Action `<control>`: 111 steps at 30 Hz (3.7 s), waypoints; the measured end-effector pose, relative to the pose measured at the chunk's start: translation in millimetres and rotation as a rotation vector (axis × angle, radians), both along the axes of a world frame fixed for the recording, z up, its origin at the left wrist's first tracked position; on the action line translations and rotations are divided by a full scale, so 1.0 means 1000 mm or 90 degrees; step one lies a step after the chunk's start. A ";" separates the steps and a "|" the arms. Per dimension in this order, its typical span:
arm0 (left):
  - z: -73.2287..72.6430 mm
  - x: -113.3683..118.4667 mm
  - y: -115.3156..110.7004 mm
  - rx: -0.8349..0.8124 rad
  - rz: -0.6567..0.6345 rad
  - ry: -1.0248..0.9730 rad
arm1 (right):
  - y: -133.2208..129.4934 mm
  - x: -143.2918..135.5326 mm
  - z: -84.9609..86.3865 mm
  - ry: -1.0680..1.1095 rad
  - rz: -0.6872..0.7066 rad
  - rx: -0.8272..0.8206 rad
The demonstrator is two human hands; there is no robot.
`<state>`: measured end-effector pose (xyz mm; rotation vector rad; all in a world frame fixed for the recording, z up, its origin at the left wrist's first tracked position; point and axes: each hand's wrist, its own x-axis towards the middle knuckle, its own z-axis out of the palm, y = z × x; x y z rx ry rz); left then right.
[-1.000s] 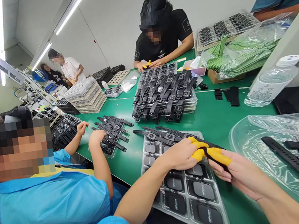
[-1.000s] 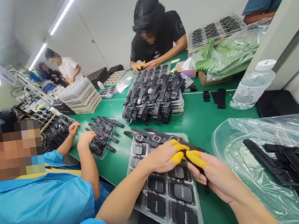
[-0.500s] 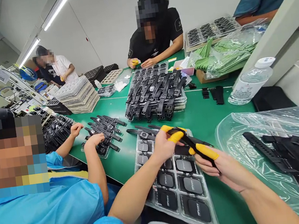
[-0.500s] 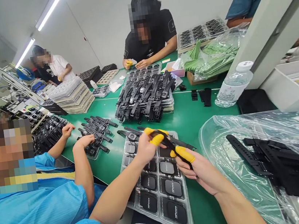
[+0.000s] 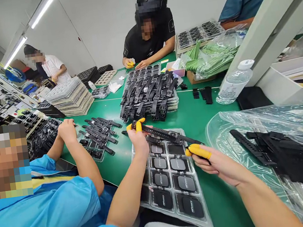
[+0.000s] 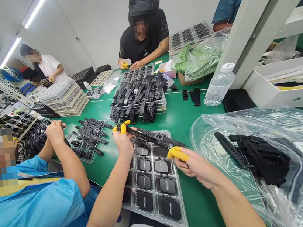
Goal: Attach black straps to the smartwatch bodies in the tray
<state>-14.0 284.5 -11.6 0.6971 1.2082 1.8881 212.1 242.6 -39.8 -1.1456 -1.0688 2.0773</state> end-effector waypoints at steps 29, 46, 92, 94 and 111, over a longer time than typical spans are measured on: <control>-0.031 0.017 -0.015 0.193 -0.556 0.753 | -0.001 -0.017 0.003 0.185 -0.040 0.020; -0.022 0.022 -0.025 0.153 -0.580 0.707 | -0.001 -0.019 0.000 0.225 -0.147 0.005; -0.003 -0.034 0.010 0.025 -0.439 1.239 | 0.014 0.026 0.004 -0.614 0.011 0.540; -0.003 -0.036 0.004 0.030 -0.363 1.262 | 0.016 0.033 0.004 -0.652 -0.067 0.543; 0.013 -0.022 -0.042 -0.200 -0.394 1.466 | 0.041 0.078 -0.052 -0.935 -0.374 0.398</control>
